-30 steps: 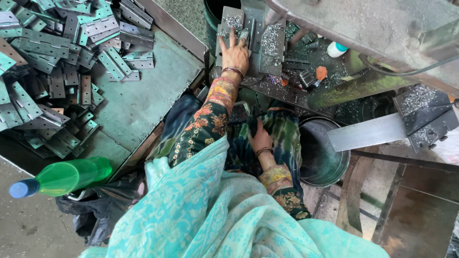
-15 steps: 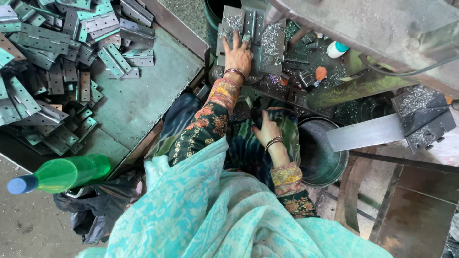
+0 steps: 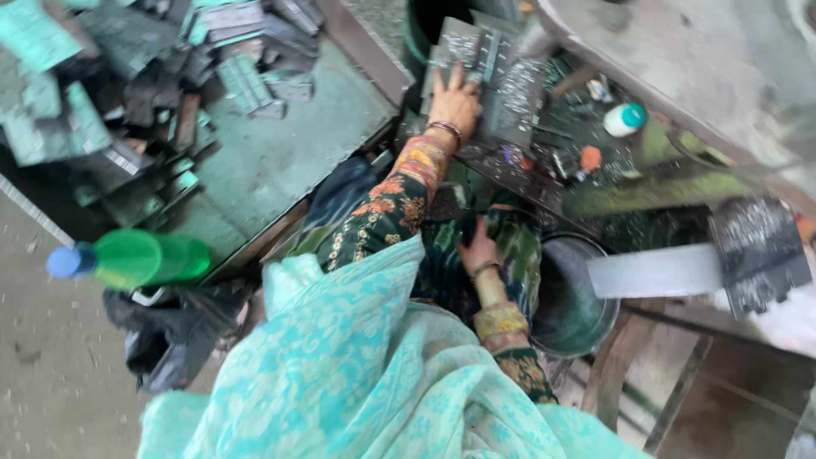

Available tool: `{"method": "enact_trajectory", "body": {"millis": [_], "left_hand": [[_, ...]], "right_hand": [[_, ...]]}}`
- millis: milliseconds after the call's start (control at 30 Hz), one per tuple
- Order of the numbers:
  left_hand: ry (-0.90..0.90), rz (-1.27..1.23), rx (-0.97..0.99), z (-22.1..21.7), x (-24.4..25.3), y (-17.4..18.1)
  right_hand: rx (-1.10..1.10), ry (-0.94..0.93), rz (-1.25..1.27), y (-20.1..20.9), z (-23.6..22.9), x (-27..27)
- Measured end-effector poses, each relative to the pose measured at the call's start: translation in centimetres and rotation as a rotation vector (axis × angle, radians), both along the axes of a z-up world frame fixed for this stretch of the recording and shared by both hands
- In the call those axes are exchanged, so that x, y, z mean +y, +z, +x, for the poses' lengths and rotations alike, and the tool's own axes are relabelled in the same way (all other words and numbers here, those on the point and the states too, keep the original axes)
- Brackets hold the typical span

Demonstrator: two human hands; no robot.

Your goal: The person repeatedly picks up small metal brackets from a bin, places them into a press machine, and operates the lever to process them. The processed pieces are then moved aside or returned to the bin.

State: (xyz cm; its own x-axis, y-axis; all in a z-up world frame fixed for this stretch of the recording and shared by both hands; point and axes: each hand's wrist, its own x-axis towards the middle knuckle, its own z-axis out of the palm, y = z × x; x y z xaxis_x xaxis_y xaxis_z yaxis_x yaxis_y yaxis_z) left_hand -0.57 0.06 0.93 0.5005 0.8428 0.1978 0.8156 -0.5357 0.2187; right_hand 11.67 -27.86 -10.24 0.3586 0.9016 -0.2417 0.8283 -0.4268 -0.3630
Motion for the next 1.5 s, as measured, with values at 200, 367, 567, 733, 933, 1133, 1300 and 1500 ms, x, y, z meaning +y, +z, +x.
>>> {"method": "enact_trajectory", "body": {"millis": [200,367,567,733,933,1133,1300,1500], "left_hand": [[0.178,0.227,-0.403,-10.4,-1.7,-4.0],[0.591,-0.016,-0.195,-21.5,-0.5,-10.7],[0.783,-0.320,-0.087,-31.4,2.1,-15.9],[0.725,-0.303,-0.039,-33.1,2.8,-17.1],[0.628,-0.207,-0.057,-33.8,0.1,-17.4],[0.462,-0.041,-0.069,-33.8,-8.4,-15.9],[0.415,-0.181,-0.073,-33.2,-16.2,-14.7],[0.719,0.011,-0.143,-33.2,-17.2,-14.6]], "right_hand": [[-0.036,0.129,-0.112,9.2,1.6,1.5],[-0.114,0.203,-0.093,12.0,0.6,2.8],[-0.123,0.158,-0.137,12.3,0.2,2.6],[-0.102,0.162,-0.148,13.3,-0.1,3.4],[-0.113,0.146,-0.164,13.7,-0.4,3.3],[-0.102,0.176,-0.143,12.9,-0.2,3.4],[-0.089,0.132,-0.161,12.2,-0.1,3.4],[-0.124,0.195,-0.133,11.2,0.0,3.7]]}}
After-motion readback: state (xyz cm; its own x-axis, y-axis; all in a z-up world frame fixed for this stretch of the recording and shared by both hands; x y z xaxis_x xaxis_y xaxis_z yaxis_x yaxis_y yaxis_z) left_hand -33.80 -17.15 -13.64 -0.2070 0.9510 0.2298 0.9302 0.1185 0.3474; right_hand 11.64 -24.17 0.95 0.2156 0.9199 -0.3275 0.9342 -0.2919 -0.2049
